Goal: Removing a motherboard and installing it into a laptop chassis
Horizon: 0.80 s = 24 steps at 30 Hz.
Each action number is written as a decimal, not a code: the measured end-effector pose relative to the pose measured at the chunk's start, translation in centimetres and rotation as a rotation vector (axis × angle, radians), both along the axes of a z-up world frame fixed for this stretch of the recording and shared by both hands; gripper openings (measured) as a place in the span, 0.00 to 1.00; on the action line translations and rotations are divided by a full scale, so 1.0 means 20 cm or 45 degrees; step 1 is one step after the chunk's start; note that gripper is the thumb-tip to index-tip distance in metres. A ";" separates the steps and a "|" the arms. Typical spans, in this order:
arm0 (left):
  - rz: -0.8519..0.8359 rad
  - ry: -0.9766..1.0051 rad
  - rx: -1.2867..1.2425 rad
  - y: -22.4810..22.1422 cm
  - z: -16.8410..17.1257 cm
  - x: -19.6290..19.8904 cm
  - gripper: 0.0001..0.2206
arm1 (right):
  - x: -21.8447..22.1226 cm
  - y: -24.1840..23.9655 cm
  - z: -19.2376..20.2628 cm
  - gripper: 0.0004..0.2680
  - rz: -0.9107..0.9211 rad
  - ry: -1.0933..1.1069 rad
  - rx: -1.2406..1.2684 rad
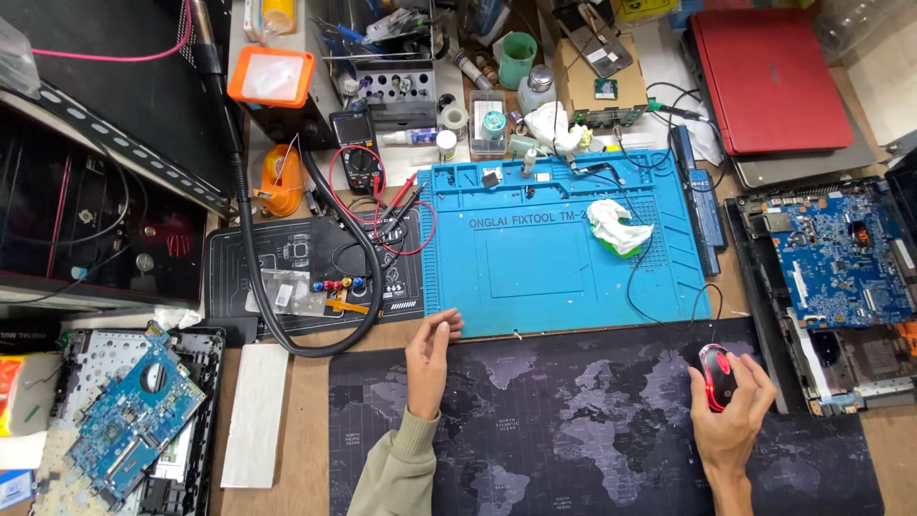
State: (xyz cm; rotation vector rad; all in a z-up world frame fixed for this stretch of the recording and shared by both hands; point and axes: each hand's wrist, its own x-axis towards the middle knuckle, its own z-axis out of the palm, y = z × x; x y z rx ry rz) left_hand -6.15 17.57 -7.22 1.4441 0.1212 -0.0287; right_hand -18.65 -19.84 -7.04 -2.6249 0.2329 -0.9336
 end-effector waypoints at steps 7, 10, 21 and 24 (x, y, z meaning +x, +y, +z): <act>-0.057 -0.262 0.456 -0.04 -0.01 0.05 0.14 | 0.04 -0.02 0.01 0.21 0.047 0.000 -0.029; -0.124 -0.385 0.578 -0.06 -0.07 0.08 0.15 | 0.04 -0.04 0.00 0.21 0.025 0.020 -0.048; -0.134 -0.348 0.663 -0.09 -0.10 0.10 0.15 | 0.04 -0.05 -0.01 0.20 -0.187 0.073 -0.005; -0.140 -0.356 0.647 -0.08 -0.14 0.09 0.14 | 0.02 -0.03 -0.03 0.17 -0.181 -0.034 -0.103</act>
